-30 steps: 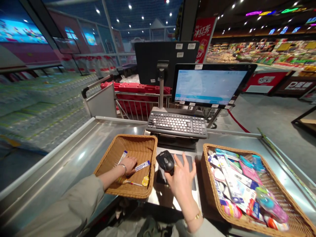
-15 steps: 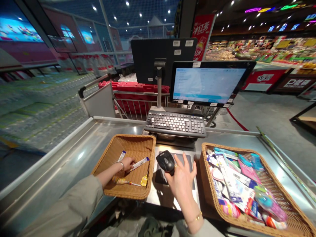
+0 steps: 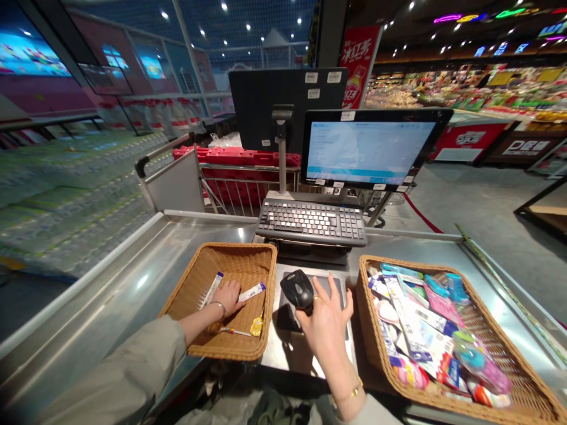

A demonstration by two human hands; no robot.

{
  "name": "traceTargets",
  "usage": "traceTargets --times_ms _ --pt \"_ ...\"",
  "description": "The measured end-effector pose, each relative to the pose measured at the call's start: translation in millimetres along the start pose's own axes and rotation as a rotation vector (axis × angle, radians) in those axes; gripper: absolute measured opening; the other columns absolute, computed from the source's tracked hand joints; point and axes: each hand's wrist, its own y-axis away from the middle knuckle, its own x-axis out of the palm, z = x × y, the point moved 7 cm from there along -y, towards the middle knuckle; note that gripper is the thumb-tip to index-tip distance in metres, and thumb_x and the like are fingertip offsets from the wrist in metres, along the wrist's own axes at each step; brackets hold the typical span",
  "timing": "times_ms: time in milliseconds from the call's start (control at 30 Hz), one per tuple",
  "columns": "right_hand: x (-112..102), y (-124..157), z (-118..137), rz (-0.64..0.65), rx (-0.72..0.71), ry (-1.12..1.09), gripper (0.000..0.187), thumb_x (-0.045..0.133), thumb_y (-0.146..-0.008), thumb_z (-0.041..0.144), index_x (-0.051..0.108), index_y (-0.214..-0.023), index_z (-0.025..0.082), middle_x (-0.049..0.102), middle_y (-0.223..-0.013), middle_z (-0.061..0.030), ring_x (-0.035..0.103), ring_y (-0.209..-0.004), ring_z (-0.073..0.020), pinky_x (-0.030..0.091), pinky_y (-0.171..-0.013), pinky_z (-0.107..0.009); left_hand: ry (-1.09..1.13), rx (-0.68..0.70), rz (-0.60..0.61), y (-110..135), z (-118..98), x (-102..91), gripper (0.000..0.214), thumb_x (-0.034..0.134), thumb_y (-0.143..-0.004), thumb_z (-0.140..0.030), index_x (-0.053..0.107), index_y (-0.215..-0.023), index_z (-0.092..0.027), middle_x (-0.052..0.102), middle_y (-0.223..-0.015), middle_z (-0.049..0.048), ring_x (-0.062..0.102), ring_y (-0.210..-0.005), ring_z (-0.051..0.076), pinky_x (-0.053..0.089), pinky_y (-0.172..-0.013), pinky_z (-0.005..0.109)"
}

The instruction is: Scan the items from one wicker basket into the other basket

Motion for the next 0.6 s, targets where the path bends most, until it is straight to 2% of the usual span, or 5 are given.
traceTargets --times_ms 100,333,467,600 --pt "-1 0 -3 -0.004 0.015 0.001 0.012 0.057 -0.075 0.03 0.065 -0.075 0.021 0.063 -0.125 -0.0047 0.035 -0.136 -0.0303 0.01 -0.109 -0.058 -0.036 0.028 0.001 1 -8 3.3 0.042 0.054 -0.079 -0.038 0.055 -0.113 -0.013 0.055 -0.116 0.0194 0.049 -0.112 0.035 0.041 -0.09 0.05" --pt "0 -1 -9 0.025 0.039 -0.011 0.013 0.056 -0.074 0.031 0.066 -0.074 0.022 0.063 -0.126 -0.0053 0.033 -0.136 -0.0308 0.009 -0.109 -0.058 -0.092 0.101 0.035 -6 -19 11.6 0.037 0.055 -0.081 -0.033 0.058 -0.111 -0.011 0.058 -0.111 0.0191 0.053 -0.106 0.032 0.039 -0.093 0.048" --pt "1 -2 -11 0.024 0.041 -0.004 0.012 0.056 -0.075 0.03 0.064 -0.073 0.022 0.062 -0.127 -0.0041 0.033 -0.136 -0.0303 0.01 -0.109 -0.058 -0.116 0.132 0.06 -8 -18 12.5 0.036 0.058 -0.086 -0.036 0.057 -0.113 -0.013 0.059 -0.115 0.0121 0.054 -0.109 0.026 0.039 -0.098 0.049" --pt "1 -3 -12 0.016 0.035 -0.001 0.011 0.057 -0.075 0.03 0.063 -0.072 0.021 0.062 -0.127 -0.003 0.032 -0.137 -0.03 0.01 -0.109 -0.058 -0.114 0.121 0.084 -9 -11 10.1 0.034 0.055 -0.09 -0.04 0.057 -0.113 -0.015 0.061 -0.112 0.0073 0.059 -0.101 0.021 0.047 -0.092 0.046"
